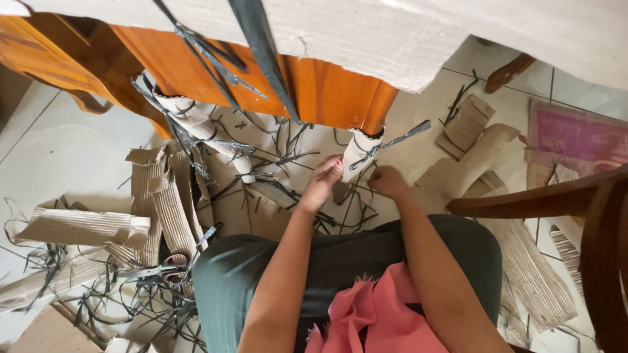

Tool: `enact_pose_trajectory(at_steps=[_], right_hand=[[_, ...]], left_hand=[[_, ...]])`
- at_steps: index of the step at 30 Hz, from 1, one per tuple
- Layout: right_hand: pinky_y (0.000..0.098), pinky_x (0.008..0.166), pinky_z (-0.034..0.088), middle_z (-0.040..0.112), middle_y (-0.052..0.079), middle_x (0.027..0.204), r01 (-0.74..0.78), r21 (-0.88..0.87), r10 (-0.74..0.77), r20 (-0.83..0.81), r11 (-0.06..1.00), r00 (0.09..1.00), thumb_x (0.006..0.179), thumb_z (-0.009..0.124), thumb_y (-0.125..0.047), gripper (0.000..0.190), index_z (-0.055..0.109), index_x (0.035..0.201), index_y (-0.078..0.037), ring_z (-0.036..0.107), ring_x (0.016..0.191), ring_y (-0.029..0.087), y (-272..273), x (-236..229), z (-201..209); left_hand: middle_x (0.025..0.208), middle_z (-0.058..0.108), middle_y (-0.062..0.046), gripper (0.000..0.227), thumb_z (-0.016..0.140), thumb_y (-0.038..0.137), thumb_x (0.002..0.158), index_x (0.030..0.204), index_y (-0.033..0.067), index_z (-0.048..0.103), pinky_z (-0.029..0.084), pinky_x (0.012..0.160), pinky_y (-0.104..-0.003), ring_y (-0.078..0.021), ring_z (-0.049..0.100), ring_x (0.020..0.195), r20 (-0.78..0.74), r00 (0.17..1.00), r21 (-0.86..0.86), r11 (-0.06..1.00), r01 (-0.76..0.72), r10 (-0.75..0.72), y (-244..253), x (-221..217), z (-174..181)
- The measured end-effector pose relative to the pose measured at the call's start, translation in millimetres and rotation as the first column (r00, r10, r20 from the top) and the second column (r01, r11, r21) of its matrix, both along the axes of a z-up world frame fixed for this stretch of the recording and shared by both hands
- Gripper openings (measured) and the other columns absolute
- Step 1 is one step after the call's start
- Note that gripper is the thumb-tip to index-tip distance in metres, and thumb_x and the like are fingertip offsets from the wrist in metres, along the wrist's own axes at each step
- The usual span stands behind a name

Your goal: Wrapping a wooden furniture leg with corrugated cardboard and securing it with plastic straps for protection.

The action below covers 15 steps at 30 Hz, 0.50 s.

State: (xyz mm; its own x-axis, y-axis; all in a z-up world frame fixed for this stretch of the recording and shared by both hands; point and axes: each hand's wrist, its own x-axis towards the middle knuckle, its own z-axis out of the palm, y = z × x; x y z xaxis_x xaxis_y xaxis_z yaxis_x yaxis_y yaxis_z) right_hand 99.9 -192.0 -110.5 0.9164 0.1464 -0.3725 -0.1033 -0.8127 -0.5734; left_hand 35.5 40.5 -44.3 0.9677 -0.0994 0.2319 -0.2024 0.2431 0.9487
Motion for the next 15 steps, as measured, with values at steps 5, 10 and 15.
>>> enact_pose_trajectory(at_steps=[5, 10, 15], right_hand=[[0.0383, 0.070, 0.058, 0.069, 0.019, 0.092, 0.283, 0.501, -0.243, -0.144, 0.818, 0.959, 0.091, 0.065, -0.003, 0.014, 0.068, 0.104, 0.003, 0.068, 0.084, 0.026, -6.5, -51.7, 143.8], [0.0296, 0.054, 0.051, 0.067, 0.015, 0.084, 0.292, 0.615, -0.379, 0.011, 0.732, 0.926, 0.093, 0.073, -0.005, 0.008, 0.069, 0.099, -0.001, 0.064, 0.073, 0.020, -24.3, -61.9, 153.4], [0.0360, 0.072, 0.060, 0.068, 0.015, 0.088, 0.164, 0.709, -0.359, 0.133, 0.686, 0.924, 0.099, 0.063, 0.001, 0.010, 0.066, 0.108, -0.002, 0.070, 0.080, 0.024, -7.8, -74.6, 198.4]], left_hand=[[0.122, 0.066, -0.014, 0.038, 0.054, 0.035, 0.109, 0.128, 0.0076, 0.072, 0.039, 0.109, -0.044, -0.0233, 0.055, 0.118, -0.014, 1.000, -0.003, 1.000, 0.008, -0.009, 1.5, -10.7, 23.2], [0.123, 0.066, -0.014, 0.038, 0.055, 0.035, 0.109, 0.130, 0.0076, 0.071, 0.040, 0.109, -0.043, -0.0233, 0.055, 0.120, -0.023, 1.000, -0.007, 1.000, 0.015, -0.016, -2.4, -13.5, 31.1], [0.122, 0.066, -0.016, 0.038, 0.056, 0.035, 0.108, 0.129, 0.0073, 0.071, 0.040, 0.109, -0.045, -0.0258, 0.056, 0.119, -0.035, 0.999, 0.000, 1.000, 0.013, -0.013, 2.3, -10.3, 22.2]])
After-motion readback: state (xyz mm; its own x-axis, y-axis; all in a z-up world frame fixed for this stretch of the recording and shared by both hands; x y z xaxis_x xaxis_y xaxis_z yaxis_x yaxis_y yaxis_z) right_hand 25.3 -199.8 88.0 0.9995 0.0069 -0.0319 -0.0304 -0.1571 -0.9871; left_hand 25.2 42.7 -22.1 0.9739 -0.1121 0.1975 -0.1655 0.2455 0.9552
